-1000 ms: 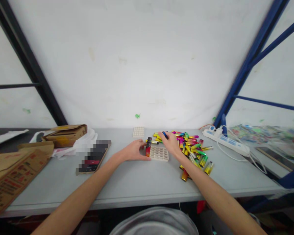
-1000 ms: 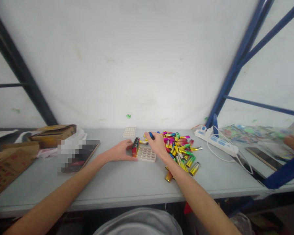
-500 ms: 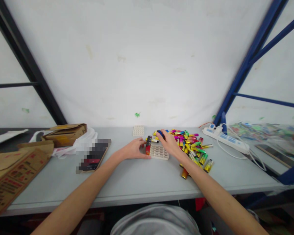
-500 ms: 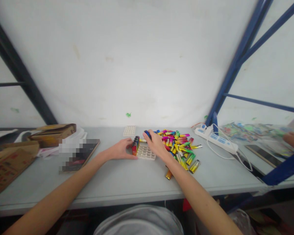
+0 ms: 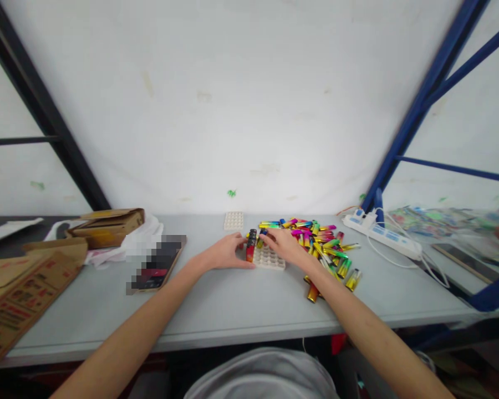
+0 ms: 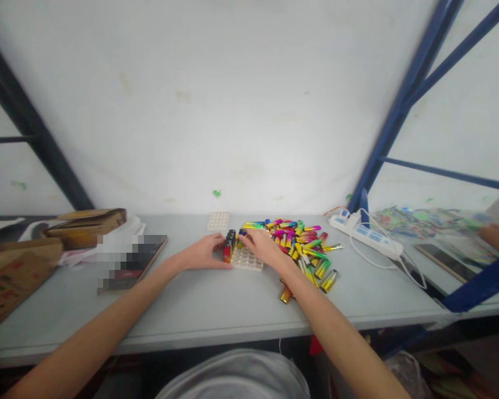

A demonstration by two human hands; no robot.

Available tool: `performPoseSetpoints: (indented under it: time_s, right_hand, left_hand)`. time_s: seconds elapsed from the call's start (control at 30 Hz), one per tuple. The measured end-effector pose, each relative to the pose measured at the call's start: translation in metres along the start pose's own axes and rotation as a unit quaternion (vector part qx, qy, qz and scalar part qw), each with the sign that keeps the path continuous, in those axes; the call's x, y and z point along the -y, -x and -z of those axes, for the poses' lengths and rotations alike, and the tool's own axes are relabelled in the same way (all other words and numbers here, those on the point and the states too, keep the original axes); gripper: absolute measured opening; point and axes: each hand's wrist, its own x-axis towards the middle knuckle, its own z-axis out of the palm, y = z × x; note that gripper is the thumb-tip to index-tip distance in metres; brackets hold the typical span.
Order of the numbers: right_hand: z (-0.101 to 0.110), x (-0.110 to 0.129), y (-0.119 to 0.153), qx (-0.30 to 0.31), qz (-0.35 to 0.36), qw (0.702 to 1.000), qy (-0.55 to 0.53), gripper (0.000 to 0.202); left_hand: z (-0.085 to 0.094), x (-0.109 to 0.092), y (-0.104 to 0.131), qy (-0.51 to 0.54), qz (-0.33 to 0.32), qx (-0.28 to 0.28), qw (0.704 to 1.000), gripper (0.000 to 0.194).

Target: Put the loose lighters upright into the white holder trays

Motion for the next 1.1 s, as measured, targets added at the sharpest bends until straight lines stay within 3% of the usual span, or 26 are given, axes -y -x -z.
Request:
performPoseSetpoints:
  time_s: [0.13,0.43,0.57,0.77,0.97,1.1]
  right_hand:
    - [-0.004,-0.006,0.002,0.035,0.047,0.998,0.014,0.014]
    - [0.008,-0.015,0.004,0.013,0.056,0.997,0.048,0.029]
    - [0.008,-0.032,0.008,0.006,0.022,0.993,0.118,0.032]
    - [0.005,-0.044,0.011,0.075,-0.025,0.983,0.165,0.028]
    - [0.017,-0.032,0.008,0.047,-0.066,0.985,0.155,0.016]
    - [0.024,-0.024,0.006,-0.002,-0.095,0.992,0.088,0.029]
  left_hand:
    - [0.001,-0.001,0.000,-0.004,0.006,0.006,1.000,0.061]
    - [-0.001,0.002,0.000,-0.010,-0.009,0.007,1.000,0.062]
    - [0.000,0.001,-0.001,-0.005,-0.013,0.006,1.000,0.061]
    - [0.001,0.000,0.000,-0.001,0.001,0.006,1.000,0.062]
    - [0.000,-0.001,0.000,-0.004,0.003,0.006,1.000,0.064]
    - [0.001,0.000,0.000,-0.005,0.001,0.007,1.000,0.064]
